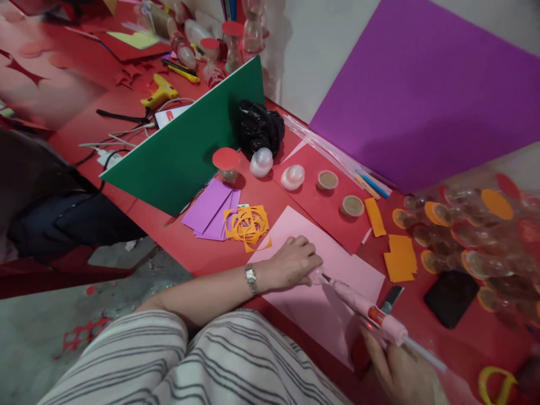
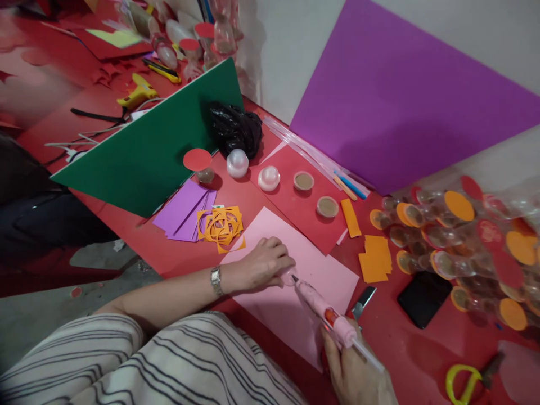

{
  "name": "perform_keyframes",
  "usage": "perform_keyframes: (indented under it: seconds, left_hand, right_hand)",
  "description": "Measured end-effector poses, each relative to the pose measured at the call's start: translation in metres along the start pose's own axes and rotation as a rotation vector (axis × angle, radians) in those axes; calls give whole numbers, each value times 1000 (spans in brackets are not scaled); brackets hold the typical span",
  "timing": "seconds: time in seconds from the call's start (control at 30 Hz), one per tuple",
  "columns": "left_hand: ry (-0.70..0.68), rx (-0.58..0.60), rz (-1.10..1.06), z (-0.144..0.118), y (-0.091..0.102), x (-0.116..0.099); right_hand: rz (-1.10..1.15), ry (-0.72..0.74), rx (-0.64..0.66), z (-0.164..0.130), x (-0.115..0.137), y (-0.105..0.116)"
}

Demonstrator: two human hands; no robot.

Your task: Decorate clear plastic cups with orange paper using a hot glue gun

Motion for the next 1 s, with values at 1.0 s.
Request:
perform_keyframes:
  seconds: [1.0]
  left_hand:
    - [13,-2,14,1,-3,1]
  right_hand:
    - [-124,213,164,31,19,21]
Point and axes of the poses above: each hand's wrist, its own z-axis towards the middle knuckle, its own y-axis out of the back of the hand, x = y × z, the point moved 4 cm from there along z, towards the middle knuckle, and after that the axes turned 4 degrees about y, right-handed, at the moved point
